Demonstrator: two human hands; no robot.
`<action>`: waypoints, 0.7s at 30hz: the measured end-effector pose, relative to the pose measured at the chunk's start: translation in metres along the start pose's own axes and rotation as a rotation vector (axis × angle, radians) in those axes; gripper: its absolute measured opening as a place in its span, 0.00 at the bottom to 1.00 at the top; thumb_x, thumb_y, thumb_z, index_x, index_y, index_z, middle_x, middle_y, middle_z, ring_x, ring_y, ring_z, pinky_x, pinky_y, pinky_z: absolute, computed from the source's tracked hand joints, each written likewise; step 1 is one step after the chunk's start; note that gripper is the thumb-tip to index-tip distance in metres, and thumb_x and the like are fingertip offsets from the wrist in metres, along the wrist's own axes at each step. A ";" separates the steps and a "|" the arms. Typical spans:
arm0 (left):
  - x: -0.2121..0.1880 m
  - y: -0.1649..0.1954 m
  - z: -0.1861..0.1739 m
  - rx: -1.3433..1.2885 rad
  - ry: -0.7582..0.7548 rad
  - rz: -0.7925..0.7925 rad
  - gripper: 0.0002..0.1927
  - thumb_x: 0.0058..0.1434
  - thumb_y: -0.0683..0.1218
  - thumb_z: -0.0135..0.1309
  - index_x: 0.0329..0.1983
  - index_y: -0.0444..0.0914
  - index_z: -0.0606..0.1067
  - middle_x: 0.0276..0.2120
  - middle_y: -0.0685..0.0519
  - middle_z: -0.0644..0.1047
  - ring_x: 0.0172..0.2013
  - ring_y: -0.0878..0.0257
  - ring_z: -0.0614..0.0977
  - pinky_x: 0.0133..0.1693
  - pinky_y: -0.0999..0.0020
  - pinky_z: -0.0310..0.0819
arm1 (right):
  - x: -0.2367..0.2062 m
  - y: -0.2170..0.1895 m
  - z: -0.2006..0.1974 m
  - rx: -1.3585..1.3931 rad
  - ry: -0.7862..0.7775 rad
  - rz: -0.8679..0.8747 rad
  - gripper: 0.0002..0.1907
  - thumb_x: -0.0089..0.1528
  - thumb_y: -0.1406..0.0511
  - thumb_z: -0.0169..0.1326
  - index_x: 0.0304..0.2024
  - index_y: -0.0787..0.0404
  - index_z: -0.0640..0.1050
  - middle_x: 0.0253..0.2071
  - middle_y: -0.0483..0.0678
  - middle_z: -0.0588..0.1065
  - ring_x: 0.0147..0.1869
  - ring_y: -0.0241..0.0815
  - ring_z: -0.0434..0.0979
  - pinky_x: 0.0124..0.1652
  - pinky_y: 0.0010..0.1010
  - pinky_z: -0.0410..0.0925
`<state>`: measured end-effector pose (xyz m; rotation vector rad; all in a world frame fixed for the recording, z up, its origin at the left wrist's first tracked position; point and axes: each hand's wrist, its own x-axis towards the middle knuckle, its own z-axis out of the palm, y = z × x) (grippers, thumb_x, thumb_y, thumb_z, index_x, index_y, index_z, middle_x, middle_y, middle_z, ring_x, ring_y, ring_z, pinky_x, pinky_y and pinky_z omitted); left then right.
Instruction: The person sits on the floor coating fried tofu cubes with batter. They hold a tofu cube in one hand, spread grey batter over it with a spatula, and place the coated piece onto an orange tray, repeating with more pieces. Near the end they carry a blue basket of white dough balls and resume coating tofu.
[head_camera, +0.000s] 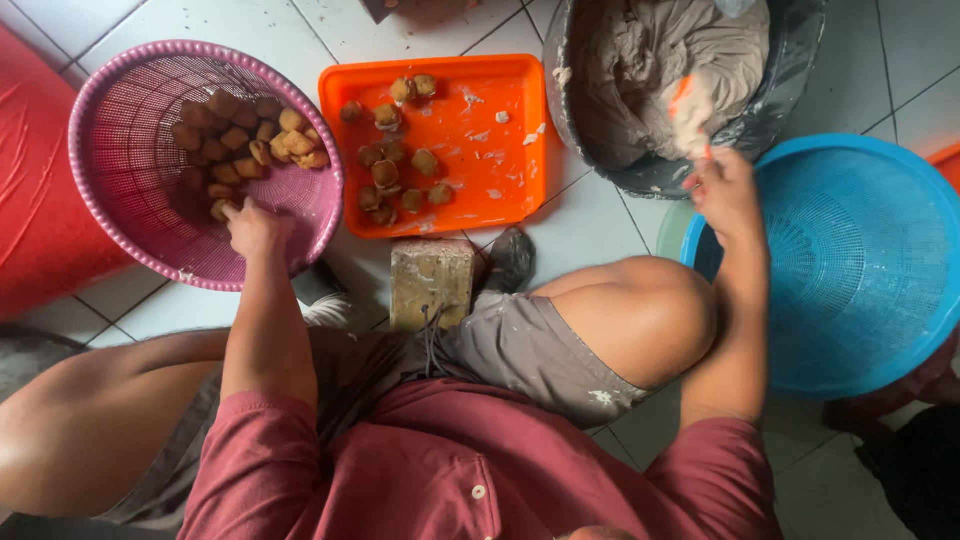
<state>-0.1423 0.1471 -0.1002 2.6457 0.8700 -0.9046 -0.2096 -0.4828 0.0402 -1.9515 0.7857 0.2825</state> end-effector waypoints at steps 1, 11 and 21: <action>0.000 0.000 0.000 0.003 0.066 0.062 0.26 0.54 0.49 0.60 0.57 0.41 0.72 0.66 0.43 0.62 0.61 0.43 0.72 0.54 0.47 0.73 | 0.011 0.010 0.007 -0.134 0.010 -0.017 0.10 0.74 0.63 0.49 0.52 0.62 0.76 0.30 0.46 0.76 0.25 0.31 0.67 0.25 0.26 0.61; 0.007 -0.003 0.007 -0.004 0.028 0.059 0.18 0.78 0.51 0.40 0.60 0.37 0.72 0.58 0.34 0.75 0.58 0.37 0.76 0.56 0.41 0.72 | 0.096 -0.007 0.073 0.215 -0.104 0.199 0.14 0.73 0.59 0.48 0.45 0.63 0.79 0.24 0.40 0.67 0.21 0.28 0.59 0.21 0.22 0.52; -0.011 0.016 -0.009 0.144 -0.126 0.022 0.32 0.63 0.58 0.52 0.64 0.33 0.65 0.64 0.40 0.66 0.65 0.45 0.67 0.60 0.49 0.66 | 0.088 -0.006 0.085 0.860 -0.251 0.107 0.12 0.75 0.58 0.46 0.50 0.58 0.76 0.25 0.36 0.62 0.21 0.25 0.51 0.22 0.19 0.47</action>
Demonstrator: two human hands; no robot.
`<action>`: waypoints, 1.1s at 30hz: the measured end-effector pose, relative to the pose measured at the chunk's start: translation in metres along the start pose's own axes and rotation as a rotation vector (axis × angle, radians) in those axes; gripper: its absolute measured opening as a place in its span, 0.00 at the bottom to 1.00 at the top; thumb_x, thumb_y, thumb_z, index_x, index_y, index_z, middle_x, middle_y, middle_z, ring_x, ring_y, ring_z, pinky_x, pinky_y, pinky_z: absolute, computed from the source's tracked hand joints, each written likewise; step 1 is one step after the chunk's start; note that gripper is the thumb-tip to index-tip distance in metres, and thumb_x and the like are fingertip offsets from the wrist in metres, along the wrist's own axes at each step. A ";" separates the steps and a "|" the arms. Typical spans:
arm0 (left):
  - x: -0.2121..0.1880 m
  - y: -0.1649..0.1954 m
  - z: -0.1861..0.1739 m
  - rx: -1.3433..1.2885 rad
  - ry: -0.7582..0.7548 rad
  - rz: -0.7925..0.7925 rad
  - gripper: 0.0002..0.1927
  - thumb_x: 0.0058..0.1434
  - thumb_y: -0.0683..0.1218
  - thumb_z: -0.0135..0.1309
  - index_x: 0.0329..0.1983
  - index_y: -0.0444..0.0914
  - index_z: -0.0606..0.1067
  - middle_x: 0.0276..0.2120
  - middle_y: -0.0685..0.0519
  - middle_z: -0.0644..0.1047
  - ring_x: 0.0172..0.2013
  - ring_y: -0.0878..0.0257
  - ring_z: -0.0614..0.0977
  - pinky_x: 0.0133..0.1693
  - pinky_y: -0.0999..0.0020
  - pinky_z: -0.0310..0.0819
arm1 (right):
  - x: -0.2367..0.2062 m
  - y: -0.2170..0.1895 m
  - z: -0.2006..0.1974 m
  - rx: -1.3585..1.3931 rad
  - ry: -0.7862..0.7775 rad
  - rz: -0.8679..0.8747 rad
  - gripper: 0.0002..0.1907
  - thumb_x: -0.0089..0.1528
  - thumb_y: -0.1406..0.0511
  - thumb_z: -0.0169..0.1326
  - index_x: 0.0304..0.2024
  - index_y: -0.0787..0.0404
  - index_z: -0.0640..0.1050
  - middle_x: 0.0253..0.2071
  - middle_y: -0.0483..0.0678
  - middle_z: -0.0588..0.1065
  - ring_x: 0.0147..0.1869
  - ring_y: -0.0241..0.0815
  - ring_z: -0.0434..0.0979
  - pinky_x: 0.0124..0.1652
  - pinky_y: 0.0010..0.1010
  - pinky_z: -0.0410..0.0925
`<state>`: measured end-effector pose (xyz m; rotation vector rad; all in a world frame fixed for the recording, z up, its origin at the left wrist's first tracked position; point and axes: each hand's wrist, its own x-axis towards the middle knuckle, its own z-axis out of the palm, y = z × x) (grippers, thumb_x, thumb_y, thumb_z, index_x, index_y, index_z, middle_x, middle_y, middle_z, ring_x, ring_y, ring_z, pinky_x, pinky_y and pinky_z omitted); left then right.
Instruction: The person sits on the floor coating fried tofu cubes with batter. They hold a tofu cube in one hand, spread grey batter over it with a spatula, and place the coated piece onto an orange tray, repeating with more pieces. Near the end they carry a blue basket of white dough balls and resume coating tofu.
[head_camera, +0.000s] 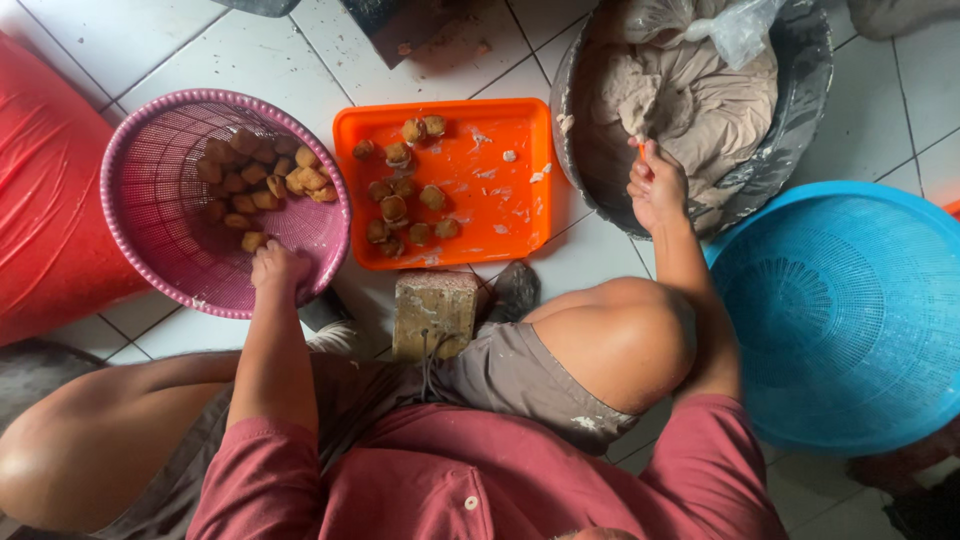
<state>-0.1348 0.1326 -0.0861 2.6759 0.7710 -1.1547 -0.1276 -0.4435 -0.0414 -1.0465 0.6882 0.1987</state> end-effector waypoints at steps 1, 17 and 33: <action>-0.002 0.001 -0.003 -0.026 0.017 0.010 0.34 0.63 0.58 0.53 0.65 0.33 0.65 0.64 0.39 0.67 0.65 0.44 0.68 0.61 0.49 0.66 | -0.006 0.002 -0.003 0.022 0.003 -0.016 0.12 0.75 0.58 0.46 0.51 0.57 0.76 0.26 0.36 0.61 0.21 0.25 0.51 0.22 0.18 0.47; -0.006 0.038 -0.040 -1.206 0.523 0.233 0.14 0.66 0.41 0.45 0.47 0.29 0.78 0.34 0.40 0.79 0.34 0.58 0.80 0.38 0.63 0.76 | -0.149 -0.088 0.055 -0.092 -0.182 -0.349 0.05 0.75 0.62 0.46 0.49 0.55 0.70 0.33 0.40 0.65 0.30 0.29 0.59 0.30 0.22 0.55; -0.279 0.208 -0.018 -1.852 -0.894 0.826 0.12 0.70 0.42 0.52 0.55 0.34 0.73 0.44 0.53 0.76 0.41 0.67 0.77 0.44 0.71 0.74 | -0.220 -0.035 0.164 -0.456 -0.264 -0.500 0.17 0.60 0.75 0.64 0.44 0.60 0.70 0.35 0.39 0.67 0.31 0.26 0.64 0.30 0.18 0.59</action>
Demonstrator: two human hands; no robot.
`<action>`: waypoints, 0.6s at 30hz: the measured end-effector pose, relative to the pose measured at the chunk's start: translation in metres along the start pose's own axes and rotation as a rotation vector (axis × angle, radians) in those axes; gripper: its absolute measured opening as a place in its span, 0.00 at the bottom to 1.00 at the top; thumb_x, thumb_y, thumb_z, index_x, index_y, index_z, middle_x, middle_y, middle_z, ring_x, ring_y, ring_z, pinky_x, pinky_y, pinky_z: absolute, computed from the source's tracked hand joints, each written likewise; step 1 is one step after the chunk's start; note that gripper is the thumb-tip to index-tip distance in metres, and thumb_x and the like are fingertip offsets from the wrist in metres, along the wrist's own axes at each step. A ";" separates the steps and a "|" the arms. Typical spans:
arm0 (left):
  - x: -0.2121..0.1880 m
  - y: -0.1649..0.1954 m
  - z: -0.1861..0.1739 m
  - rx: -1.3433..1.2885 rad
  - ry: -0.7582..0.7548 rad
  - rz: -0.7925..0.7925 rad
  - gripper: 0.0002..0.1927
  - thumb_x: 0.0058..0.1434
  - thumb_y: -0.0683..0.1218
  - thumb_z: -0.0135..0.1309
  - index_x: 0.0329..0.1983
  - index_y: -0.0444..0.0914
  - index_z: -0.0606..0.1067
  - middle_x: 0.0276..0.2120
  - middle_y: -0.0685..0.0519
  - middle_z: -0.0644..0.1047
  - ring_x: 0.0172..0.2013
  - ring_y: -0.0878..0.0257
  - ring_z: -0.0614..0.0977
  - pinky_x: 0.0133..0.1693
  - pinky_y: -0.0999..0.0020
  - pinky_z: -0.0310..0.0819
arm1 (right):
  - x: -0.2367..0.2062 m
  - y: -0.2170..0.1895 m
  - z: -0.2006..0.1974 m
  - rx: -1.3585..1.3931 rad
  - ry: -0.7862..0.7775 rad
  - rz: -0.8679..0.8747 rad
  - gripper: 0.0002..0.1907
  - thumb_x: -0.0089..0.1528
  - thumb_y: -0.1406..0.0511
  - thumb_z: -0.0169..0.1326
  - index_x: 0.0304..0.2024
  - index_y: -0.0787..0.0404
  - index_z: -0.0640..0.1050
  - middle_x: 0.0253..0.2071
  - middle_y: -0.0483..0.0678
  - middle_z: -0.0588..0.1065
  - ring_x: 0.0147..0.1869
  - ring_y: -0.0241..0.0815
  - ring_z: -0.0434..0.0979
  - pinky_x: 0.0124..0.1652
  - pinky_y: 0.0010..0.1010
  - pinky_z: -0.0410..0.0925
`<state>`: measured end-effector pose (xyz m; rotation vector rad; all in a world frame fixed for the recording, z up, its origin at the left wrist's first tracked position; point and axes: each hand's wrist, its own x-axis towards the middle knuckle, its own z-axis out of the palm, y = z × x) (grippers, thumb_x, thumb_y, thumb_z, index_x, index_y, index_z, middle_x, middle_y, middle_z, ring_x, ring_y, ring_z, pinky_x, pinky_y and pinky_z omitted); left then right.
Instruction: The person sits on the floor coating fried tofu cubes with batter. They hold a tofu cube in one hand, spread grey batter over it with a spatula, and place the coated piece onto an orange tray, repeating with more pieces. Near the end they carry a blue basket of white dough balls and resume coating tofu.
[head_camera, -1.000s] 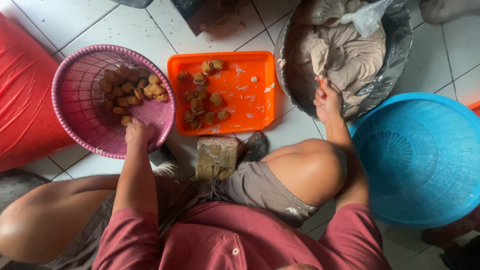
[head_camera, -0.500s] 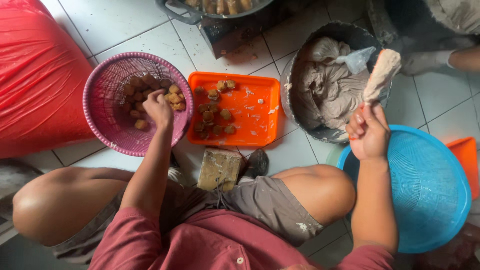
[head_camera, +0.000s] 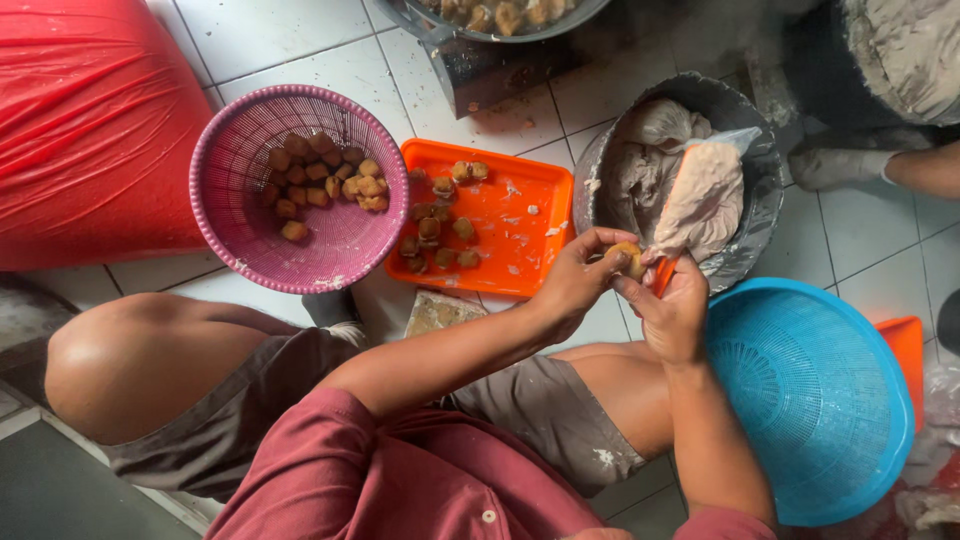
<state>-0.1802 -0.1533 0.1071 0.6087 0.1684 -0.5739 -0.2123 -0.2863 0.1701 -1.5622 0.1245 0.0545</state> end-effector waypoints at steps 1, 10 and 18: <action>-0.002 0.004 0.003 0.051 -0.023 0.019 0.13 0.70 0.42 0.52 0.56 0.34 0.73 0.44 0.53 0.76 0.42 0.68 0.77 0.45 0.72 0.74 | 0.001 -0.001 0.001 -0.043 0.007 -0.024 0.17 0.61 0.75 0.64 0.44 0.61 0.69 0.35 0.39 0.67 0.31 0.26 0.65 0.30 0.18 0.60; -0.009 0.018 -0.013 0.293 -0.213 0.169 0.15 0.75 0.48 0.51 0.53 0.30 0.74 0.41 0.53 0.78 0.41 0.70 0.75 0.45 0.73 0.73 | 0.004 -0.002 -0.001 0.052 0.080 -0.033 0.12 0.66 0.66 0.61 0.43 0.61 0.70 0.33 0.40 0.69 0.27 0.25 0.62 0.26 0.18 0.57; -0.012 0.032 -0.017 0.161 -0.164 -0.002 0.13 0.70 0.45 0.53 0.53 0.33 0.71 0.42 0.56 0.78 0.42 0.71 0.78 0.46 0.75 0.73 | 0.002 -0.002 -0.008 -0.020 -0.083 -0.007 0.16 0.62 0.67 0.64 0.45 0.61 0.70 0.33 0.40 0.69 0.29 0.27 0.64 0.28 0.20 0.58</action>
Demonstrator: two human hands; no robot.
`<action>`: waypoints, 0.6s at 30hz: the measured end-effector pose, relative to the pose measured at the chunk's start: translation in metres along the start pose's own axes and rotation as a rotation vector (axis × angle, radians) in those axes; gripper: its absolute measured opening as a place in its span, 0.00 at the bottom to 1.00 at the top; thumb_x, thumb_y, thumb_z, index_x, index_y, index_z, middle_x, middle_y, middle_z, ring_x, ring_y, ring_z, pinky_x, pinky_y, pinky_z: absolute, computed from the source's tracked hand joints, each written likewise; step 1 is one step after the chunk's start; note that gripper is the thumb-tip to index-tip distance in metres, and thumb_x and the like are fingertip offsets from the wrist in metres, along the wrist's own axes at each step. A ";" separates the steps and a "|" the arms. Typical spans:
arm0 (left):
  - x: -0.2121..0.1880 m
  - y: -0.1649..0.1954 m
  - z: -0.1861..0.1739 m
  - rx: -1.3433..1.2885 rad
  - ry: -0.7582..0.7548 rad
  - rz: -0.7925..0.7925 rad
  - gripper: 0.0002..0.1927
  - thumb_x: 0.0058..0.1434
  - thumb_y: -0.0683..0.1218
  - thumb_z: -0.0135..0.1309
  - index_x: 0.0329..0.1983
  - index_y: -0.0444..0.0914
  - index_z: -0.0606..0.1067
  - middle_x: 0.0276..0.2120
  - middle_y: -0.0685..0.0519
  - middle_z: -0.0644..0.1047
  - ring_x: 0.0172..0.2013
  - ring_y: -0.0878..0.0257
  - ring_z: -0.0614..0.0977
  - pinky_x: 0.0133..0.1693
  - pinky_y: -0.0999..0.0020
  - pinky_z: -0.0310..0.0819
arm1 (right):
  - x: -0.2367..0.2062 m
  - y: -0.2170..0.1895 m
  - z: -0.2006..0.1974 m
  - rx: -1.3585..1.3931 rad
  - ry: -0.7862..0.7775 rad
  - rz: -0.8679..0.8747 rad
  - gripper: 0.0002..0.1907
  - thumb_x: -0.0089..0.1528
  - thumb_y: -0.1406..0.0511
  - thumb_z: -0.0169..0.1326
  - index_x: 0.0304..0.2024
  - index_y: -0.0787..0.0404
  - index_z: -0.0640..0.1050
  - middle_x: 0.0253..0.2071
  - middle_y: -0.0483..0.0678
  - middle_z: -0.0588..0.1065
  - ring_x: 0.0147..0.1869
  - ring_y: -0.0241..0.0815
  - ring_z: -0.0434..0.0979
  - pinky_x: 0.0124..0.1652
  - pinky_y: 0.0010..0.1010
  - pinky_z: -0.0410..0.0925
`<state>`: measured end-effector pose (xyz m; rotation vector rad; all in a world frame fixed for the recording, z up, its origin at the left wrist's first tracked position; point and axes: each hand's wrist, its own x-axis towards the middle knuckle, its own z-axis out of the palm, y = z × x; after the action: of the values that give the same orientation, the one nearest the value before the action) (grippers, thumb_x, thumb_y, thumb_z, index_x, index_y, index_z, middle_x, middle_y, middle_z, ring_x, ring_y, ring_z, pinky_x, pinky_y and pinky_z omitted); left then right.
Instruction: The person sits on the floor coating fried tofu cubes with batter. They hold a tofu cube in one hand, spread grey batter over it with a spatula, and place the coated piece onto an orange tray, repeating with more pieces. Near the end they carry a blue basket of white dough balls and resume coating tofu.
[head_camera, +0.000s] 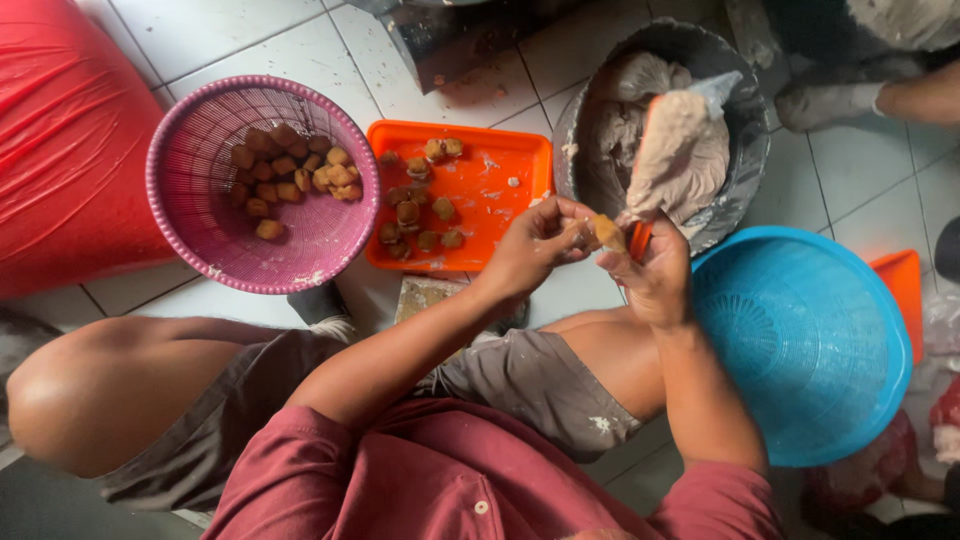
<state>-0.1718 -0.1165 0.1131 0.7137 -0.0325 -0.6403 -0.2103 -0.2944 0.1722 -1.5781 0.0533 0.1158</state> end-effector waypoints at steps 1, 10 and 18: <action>0.000 0.002 0.001 0.025 -0.032 0.039 0.13 0.70 0.45 0.54 0.53 0.33 0.72 0.41 0.55 0.78 0.42 0.71 0.78 0.46 0.75 0.74 | -0.002 0.000 -0.002 -0.030 -0.045 -0.005 0.17 0.61 0.67 0.65 0.45 0.61 0.70 0.33 0.40 0.69 0.30 0.27 0.64 0.28 0.21 0.58; -0.010 0.007 0.016 0.259 -0.003 0.105 0.12 0.71 0.49 0.56 0.46 0.34 0.74 0.35 0.57 0.76 0.35 0.73 0.73 0.39 0.76 0.71 | -0.004 0.006 -0.006 0.238 0.125 0.118 0.08 0.68 0.64 0.54 0.45 0.60 0.71 0.32 0.43 0.74 0.23 0.25 0.55 0.24 0.19 0.54; 0.016 0.035 0.002 0.129 0.272 0.290 0.13 0.71 0.50 0.56 0.44 0.35 0.71 0.38 0.57 0.77 0.40 0.71 0.77 0.42 0.74 0.74 | -0.007 0.004 0.005 0.008 -0.022 0.118 0.21 0.77 0.57 0.36 0.45 0.64 0.75 0.28 0.38 0.63 0.26 0.25 0.56 0.27 0.19 0.52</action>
<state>-0.1408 -0.1063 0.1332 0.8960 0.0737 -0.2622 -0.2177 -0.2894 0.1685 -1.5653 0.1289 0.2252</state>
